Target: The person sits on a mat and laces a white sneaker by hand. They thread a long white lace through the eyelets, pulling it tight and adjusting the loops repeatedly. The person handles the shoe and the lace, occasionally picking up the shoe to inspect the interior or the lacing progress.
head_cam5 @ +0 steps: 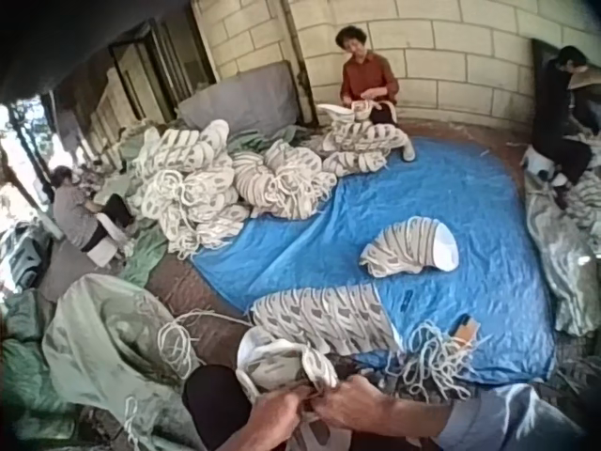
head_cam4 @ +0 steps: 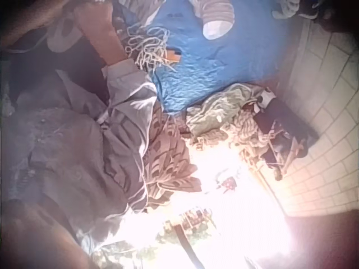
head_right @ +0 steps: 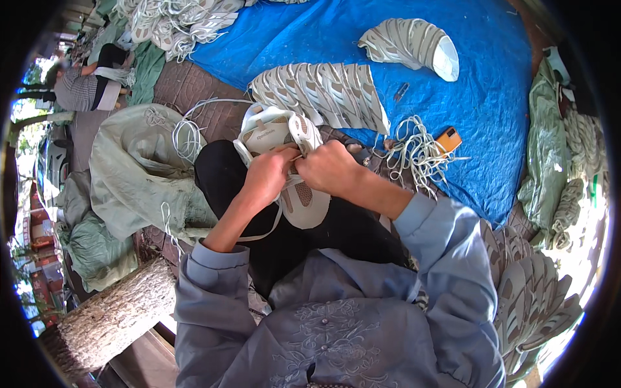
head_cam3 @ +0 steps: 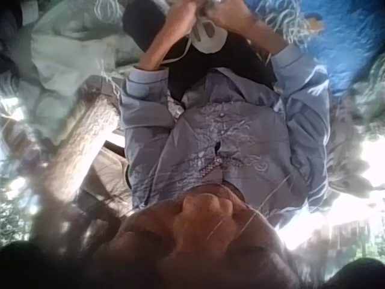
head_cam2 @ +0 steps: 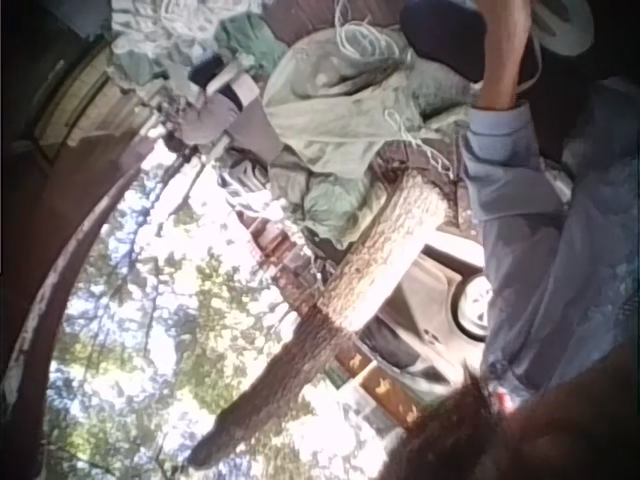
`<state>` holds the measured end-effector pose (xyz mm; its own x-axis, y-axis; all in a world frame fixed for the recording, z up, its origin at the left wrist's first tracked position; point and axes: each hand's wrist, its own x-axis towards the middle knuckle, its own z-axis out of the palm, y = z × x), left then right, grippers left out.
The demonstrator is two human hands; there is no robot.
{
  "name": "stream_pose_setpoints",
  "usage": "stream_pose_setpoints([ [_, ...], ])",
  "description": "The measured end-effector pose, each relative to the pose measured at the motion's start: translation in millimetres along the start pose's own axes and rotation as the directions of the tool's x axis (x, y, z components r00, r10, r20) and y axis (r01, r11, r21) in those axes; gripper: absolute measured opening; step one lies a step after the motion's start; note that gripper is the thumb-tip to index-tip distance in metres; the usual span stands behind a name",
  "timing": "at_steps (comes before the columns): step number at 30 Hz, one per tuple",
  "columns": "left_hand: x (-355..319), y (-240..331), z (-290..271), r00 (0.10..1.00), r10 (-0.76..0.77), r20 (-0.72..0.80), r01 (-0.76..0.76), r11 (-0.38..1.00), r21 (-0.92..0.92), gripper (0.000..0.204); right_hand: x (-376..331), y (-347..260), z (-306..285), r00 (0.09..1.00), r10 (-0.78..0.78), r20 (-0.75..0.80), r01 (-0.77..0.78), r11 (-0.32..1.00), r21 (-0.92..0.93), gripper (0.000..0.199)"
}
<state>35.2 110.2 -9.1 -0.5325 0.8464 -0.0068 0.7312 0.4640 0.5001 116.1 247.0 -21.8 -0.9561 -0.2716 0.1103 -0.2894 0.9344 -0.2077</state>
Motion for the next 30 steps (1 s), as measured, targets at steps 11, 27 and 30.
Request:
stream_pose_setpoints([
  [11,19.2,-1.9,-12.5,0.960,0.021,0.281,-0.040,0.997,0.061,0.011,-8.5,8.5,9.2,0.882,-0.156,-0.445,0.150,0.988,-0.049,0.010],
  [27,4.9,-1.5,-2.8,0.976,0.214,0.046,-0.218,0.962,0.164,0.006,-11.4,10.1,16.5,0.930,0.055,-0.364,-0.016,0.994,0.110,0.013],
  [30,-1.8,-2.9,0.7,0.953,0.303,-0.014,-0.285,0.910,0.300,0.008,-8.9,5.3,9.0,0.971,0.196,-0.139,-0.153,0.951,0.270,0.016],
])
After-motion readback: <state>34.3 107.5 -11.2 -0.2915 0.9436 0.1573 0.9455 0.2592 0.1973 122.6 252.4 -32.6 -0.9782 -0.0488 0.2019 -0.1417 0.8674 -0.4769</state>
